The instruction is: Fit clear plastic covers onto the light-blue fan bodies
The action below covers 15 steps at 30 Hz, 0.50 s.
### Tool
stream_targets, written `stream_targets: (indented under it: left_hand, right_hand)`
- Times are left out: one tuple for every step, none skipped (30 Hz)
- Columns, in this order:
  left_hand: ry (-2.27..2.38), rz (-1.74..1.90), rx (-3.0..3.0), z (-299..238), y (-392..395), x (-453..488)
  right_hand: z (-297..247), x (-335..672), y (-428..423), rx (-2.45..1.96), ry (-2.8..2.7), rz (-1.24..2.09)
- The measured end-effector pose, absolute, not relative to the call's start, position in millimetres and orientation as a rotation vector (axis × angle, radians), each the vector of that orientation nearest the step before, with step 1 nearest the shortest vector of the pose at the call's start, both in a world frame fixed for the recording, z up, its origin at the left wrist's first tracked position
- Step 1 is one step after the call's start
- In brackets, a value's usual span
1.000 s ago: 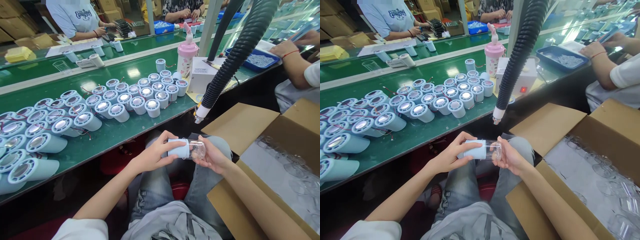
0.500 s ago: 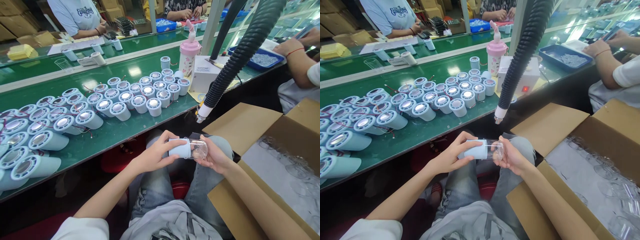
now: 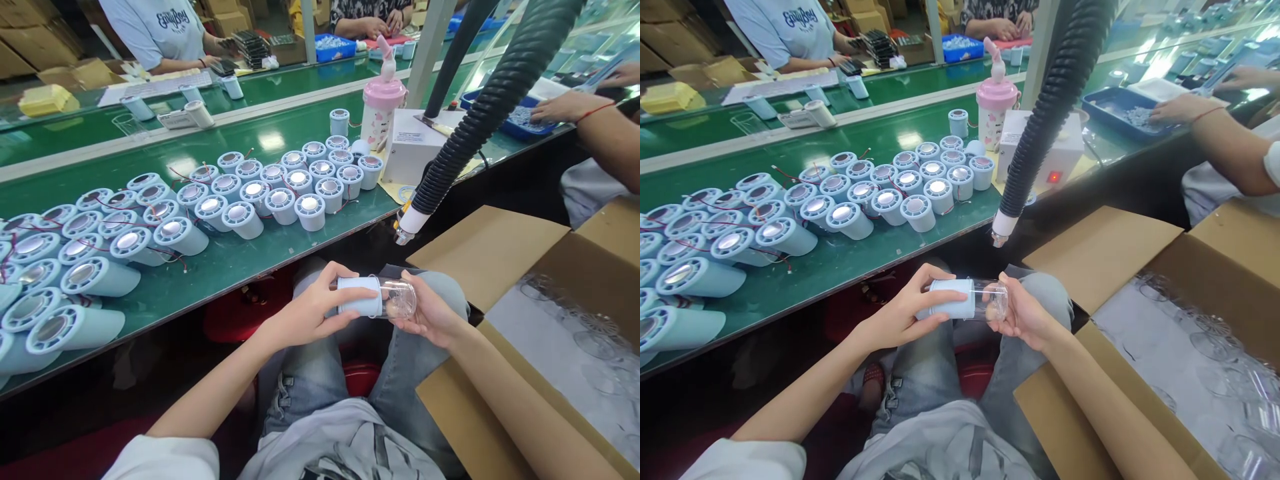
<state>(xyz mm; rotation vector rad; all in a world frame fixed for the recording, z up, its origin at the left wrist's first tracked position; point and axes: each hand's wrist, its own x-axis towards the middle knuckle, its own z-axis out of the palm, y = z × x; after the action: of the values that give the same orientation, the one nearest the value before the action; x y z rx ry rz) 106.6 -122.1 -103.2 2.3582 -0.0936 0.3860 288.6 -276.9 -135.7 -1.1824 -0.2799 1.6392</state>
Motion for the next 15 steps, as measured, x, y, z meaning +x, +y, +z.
stream_targets:
  left_hand:
    - [-0.097, 0.391, 2.353, -103, -122, 106]
    - [-0.109, 0.389, 2.347, -103, -122, 106]
    - [-0.129, 0.379, 2.342, -102, -122, 104]
    - [-0.147, 0.371, 2.339, -101, -123, 102]
    - [-0.157, 0.371, 2.337, -101, -124, 99]
    - [-0.154, 0.388, 2.333, -101, -126, 95]
    - [-0.140, 0.426, 2.321, -100, -128, 90]
    - [-0.118, 0.491, 2.300, -101, -131, 84]
    - [-0.082, 0.571, 2.270, -101, -135, 78]
    - [-0.034, 0.649, 2.233, -102, -139, 70]
    - [0.019, 0.711, 2.187, -102, -145, 61]
    - [0.082, 0.750, 2.136, -102, -152, 52]
    - [0.151, 0.770, 2.082, -101, -159, 43]
    - [0.221, 0.778, 2.024, -100, -168, 34]
    - [0.283, 0.783, 1.967, -99, -178, 24]
  right_hand:
    - [-136, 289, -277, -1.184, -0.274, 1.640]
    - [-136, 288, -277, -1.187, -0.268, 1.642]
    - [-137, 288, -277, -1.189, -0.263, 1.643]
    - [-138, 288, -277, -1.190, -0.259, 1.645]
    - [-138, 288, -277, -1.189, -0.256, 1.646]
    - [-138, 288, -277, -1.186, -0.252, 1.645]
    - [-138, 288, -278, -1.179, -0.246, 1.640]
    - [-137, 288, -279, -1.170, -0.239, 1.630]
    - [-136, 288, -280, -1.159, -0.233, 1.621]
    - [-135, 287, -281, -1.144, -0.232, 1.616]
    - [-134, 287, -281, -1.127, -0.224, 1.607]
    - [-133, 287, -282, -1.110, -0.210, 1.597]
    - [-133, 287, -283, -1.095, -0.192, 1.588]
    - [-133, 287, -284, -1.084, -0.176, 1.581]
    - [-134, 288, -285, -1.077, -0.163, 1.574]
